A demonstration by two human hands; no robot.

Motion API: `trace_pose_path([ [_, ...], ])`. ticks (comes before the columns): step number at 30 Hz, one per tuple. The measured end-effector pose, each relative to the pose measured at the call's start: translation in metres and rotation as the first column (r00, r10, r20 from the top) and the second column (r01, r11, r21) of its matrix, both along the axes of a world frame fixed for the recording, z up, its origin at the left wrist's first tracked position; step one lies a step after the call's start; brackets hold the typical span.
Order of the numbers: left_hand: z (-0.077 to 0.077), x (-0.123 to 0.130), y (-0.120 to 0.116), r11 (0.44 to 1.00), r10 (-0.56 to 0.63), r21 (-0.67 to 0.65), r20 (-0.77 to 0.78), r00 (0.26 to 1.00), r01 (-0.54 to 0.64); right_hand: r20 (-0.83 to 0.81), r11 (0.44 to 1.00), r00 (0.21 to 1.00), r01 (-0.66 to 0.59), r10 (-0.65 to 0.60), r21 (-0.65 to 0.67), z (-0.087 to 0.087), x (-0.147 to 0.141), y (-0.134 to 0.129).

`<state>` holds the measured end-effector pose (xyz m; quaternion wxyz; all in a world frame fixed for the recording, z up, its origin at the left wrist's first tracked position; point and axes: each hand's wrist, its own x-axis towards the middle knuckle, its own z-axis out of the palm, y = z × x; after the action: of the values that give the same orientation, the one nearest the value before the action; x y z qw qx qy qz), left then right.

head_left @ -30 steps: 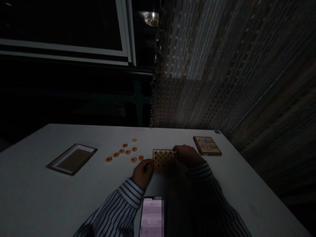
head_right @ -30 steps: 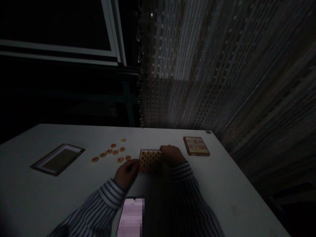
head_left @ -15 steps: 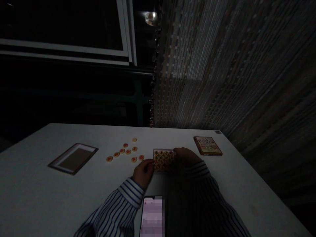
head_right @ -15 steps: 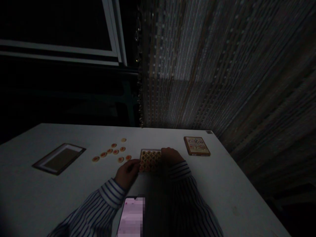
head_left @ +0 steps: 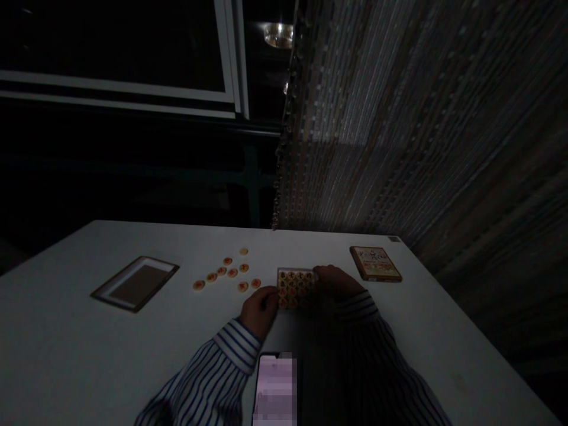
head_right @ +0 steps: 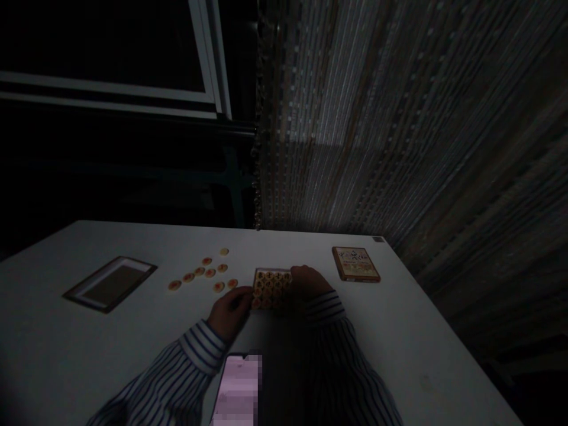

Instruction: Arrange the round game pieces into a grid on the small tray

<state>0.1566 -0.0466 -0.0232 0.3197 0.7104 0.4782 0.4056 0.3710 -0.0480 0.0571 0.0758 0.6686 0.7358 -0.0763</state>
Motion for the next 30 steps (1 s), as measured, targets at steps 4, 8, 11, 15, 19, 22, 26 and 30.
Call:
trace_pose_path([
  [4,0.0,0.0,0.0,1.0,0.011,-0.004,0.003,1.0,-0.011,0.01,1.0,1.0,0.006,-0.007,0.028,0.004,-0.001,-0.002],
  [8,0.005,0.0,-0.001,1.0,0.016,0.011,-0.002,1.0,-0.016,0.019,0.998,1.0,0.015,-0.017,0.063,0.011,-0.004,-0.005],
  [11,0.009,-0.002,-0.001,1.0,0.019,0.02,-0.003,1.0,-0.019,0.021,0.997,1.0,0.017,-0.019,0.081,0.016,-0.007,-0.007],
  [15,0.011,-0.008,0.001,0.996,0.06,0.069,-0.017,0.998,-0.059,0.005,0.991,1.0,-0.019,0.018,0.129,0.024,-0.014,-0.009],
  [19,0.016,-0.018,0.006,0.985,0.104,0.141,0.004,0.995,-0.104,-0.044,0.979,0.995,-0.081,0.09,0.187,0.031,-0.026,-0.012],
  [22,0.021,-0.029,0.011,0.977,0.141,0.164,-0.01,0.99,-0.137,-0.077,0.961,0.985,-0.131,0.154,0.242,0.032,-0.037,-0.014],
  [26,0.022,-0.046,0.018,0.956,0.205,0.224,-0.059,0.977,-0.188,-0.088,0.939,0.976,-0.166,0.201,0.3,0.03,-0.054,-0.02],
  [30,0.013,-0.059,0.023,0.922,0.292,0.301,-0.131,0.947,-0.242,-0.11,0.895,0.961,-0.192,0.255,0.404,0.018,-0.065,-0.028],
])
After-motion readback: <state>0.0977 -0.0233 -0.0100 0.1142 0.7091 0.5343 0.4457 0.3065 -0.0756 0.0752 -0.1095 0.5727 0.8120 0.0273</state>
